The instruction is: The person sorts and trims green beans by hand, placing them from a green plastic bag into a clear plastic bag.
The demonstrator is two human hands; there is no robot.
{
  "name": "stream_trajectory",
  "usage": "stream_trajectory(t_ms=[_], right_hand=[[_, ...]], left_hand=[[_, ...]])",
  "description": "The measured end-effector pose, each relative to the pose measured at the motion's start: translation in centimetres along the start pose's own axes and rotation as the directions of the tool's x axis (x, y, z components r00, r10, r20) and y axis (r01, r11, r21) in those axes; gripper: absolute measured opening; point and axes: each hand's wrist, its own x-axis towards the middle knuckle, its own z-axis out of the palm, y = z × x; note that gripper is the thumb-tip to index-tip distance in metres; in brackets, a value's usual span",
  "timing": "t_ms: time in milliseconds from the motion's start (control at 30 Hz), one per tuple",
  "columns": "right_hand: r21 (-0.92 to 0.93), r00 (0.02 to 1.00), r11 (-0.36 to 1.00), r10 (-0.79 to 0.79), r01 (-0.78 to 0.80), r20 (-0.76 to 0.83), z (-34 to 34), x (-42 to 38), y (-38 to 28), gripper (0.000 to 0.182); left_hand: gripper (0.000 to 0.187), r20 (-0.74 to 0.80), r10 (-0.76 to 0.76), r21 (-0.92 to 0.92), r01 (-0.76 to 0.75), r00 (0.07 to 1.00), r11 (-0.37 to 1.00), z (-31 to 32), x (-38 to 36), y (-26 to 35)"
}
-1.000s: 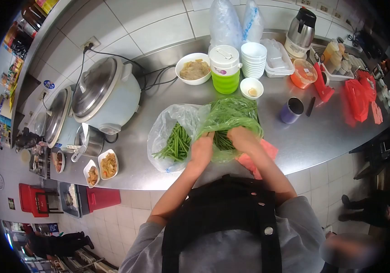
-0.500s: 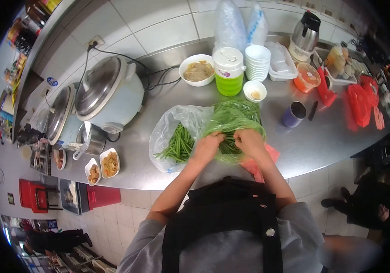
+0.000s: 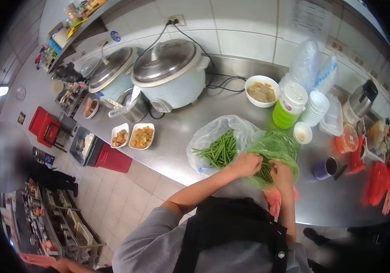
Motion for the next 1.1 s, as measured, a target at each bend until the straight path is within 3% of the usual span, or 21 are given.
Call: stream_trajectory(t_ms=[200,233,300,333,367,400,433,500,533,600,633,700,767,833,967,1000,1100], right_hand=[[0.198,0.980,0.960,-0.193,0.200,-0.054,1.0,0.1,0.8,0.016],[0.203,0.975,0.954,-0.216,0.220,-0.045,1.2,0.2,0.9,0.016],[0.357,0.992,0.926,-0.119,0.126,-0.041,1.3,0.2,0.8,0.013],[0.429,0.998,0.902,-0.061,0.044,0.025,1.0,0.4,0.7,0.009],[0.436,0.995,0.897,-0.090,0.066,0.035,1.1,0.5,0.5,0.009],[0.556,0.999,0.830,-0.050,0.041,0.001,1.2,0.6,0.4,0.009],[0.665,1.000,0.747,-0.002,0.017,-0.023,1.3,0.7,0.4,0.009],[0.671,0.999,0.741,-0.043,0.039,-0.010,1.1,0.9,0.5,0.009],[0.697,0.997,0.714,-0.025,0.064,-0.067,1.0,1.1,0.3,0.010],[0.728,0.989,0.679,0.021,0.092,-0.144,1.1,1.3,0.2,0.011],[0.731,0.991,0.676,0.006,0.097,-0.137,1.1,1.4,0.1,0.011],[0.720,0.984,0.687,0.042,0.097,-0.172,0.9,1.3,-0.1,0.014],[0.734,0.986,0.672,0.035,0.100,-0.165,1.1,1.4,0.0,0.015],[0.721,0.969,0.683,0.081,0.118,-0.235,1.2,1.2,0.1,0.016],[0.709,0.954,0.693,0.107,0.131,-0.281,1.1,1.3,0.8,0.014],[0.666,0.951,0.732,0.081,0.146,-0.298,0.8,1.1,0.3,0.014],[0.581,0.936,0.796,0.053,0.170,-0.348,-0.2,0.2,-2.1,0.013]], left_hand=[[0.021,-0.074,0.006,-0.150,-0.017,0.997,0.989,-0.2,0.3,0.0],[0.021,-0.063,-0.075,-0.369,0.047,0.995,0.928,-0.3,0.4,0.2],[0.021,-0.003,-0.212,-0.740,0.141,0.977,0.658,0.0,0.6,0.6],[0.021,-0.023,-0.231,-0.736,0.140,0.973,0.663,0.9,1.1,0.1],[0.020,0.016,-0.246,-0.843,0.145,0.969,0.518,2.3,1.6,-0.9],[0.019,0.053,-0.251,-0.922,0.144,0.966,0.358,3.3,1.9,-1.6],[0.019,0.016,-0.249,-0.889,0.128,0.968,0.440,3.3,1.7,-1.6],[0.020,-0.098,-0.150,-0.699,0.039,0.984,0.714,3.0,1.5,-1.3],[0.020,-0.111,-0.165,-0.694,0.042,0.980,0.719,3.2,1.6,-1.1],[0.020,-0.127,0.006,-0.612,-0.083,0.992,0.786,3.3,1.6,-0.8],[0.020,-0.137,-0.005,-0.607,-0.080,0.991,0.790,3.2,1.5,-0.8],[0.019,0.037,-0.039,-0.757,0.054,0.999,0.651,2.9,1.5,-0.4],[0.017,0.041,-0.061,-0.757,0.070,0.997,0.650,2.5,1.6,-0.3],[0.016,-0.055,-0.022,-0.694,-0.022,0.998,0.719,2.1,1.7,0.0],[0.014,-0.121,-0.047,-0.684,-0.049,0.992,0.728,2.0,1.8,0.5],[0.015,-0.152,-0.036,-0.573,-0.058,0.988,0.817,1.9,1.9,0.7],[0.019,-0.193,-0.057,-0.427,-0.032,0.980,0.904,1.4,1.8,1.9]])
